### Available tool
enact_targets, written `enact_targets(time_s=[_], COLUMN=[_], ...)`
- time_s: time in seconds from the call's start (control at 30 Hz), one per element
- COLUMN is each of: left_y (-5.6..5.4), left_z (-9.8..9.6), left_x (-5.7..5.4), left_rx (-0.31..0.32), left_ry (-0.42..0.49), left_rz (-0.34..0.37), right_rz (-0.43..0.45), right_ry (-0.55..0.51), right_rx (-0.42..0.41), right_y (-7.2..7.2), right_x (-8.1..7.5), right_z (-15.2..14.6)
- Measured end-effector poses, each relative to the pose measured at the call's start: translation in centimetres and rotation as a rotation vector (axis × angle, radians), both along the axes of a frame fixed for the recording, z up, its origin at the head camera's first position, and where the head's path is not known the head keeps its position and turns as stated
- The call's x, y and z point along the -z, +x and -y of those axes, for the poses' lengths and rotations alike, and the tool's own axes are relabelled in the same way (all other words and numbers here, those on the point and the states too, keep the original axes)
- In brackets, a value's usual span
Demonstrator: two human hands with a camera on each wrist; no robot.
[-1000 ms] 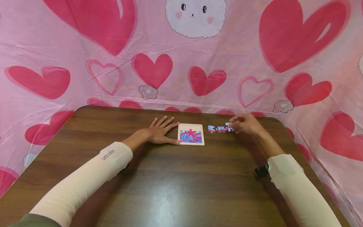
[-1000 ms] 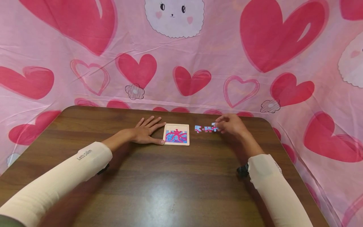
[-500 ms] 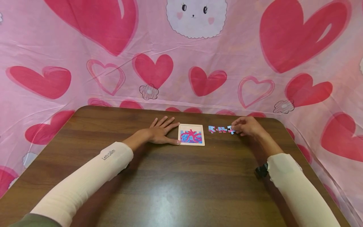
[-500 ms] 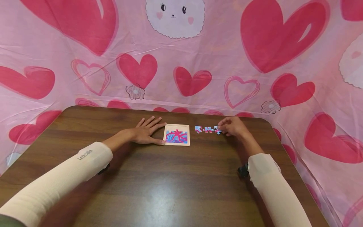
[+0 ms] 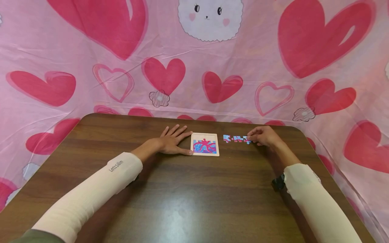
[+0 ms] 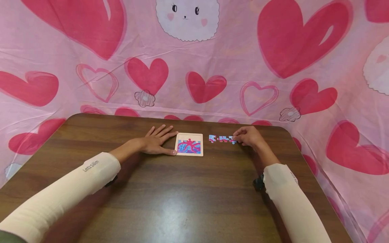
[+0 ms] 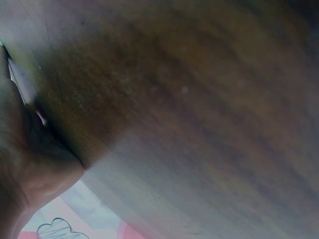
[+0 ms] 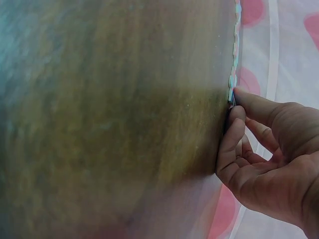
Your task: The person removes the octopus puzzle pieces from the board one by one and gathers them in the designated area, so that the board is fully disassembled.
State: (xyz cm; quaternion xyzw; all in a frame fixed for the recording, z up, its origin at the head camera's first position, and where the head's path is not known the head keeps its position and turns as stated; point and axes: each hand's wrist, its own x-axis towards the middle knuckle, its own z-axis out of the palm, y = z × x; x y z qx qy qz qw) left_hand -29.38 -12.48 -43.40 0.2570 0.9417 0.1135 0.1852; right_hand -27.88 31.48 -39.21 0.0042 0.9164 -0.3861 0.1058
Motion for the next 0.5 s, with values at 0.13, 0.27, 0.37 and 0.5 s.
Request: enact_targets(time_s=[0.13, 0.27, 0.37, 0.5], left_y=[0.4, 0.39, 0.26, 0.25], left_z=[0.02, 0.06, 0.13, 0.14], left_x=[-0.39, -0.27, -0.07, -0.08], left_rx=[0.006, 0.008, 0.007, 0.012], left_ry=[0.03, 0.038, 0.035, 0.043], left_rz=[0.005, 0.003, -0.003, -0.01], right_rz=[-0.002, -0.007, -0.027, -0.084], right_ry=[0.014, 0.016, 0.015, 0.023], right_rx=[0.002, 0.017, 0.03, 0.021], right_y=[0.0, 0.07, 0.23, 0.52], right_x=[0.18, 0.25, 0.1, -0.24], right_z=[0.11, 0.2, 0.4, 0.99])
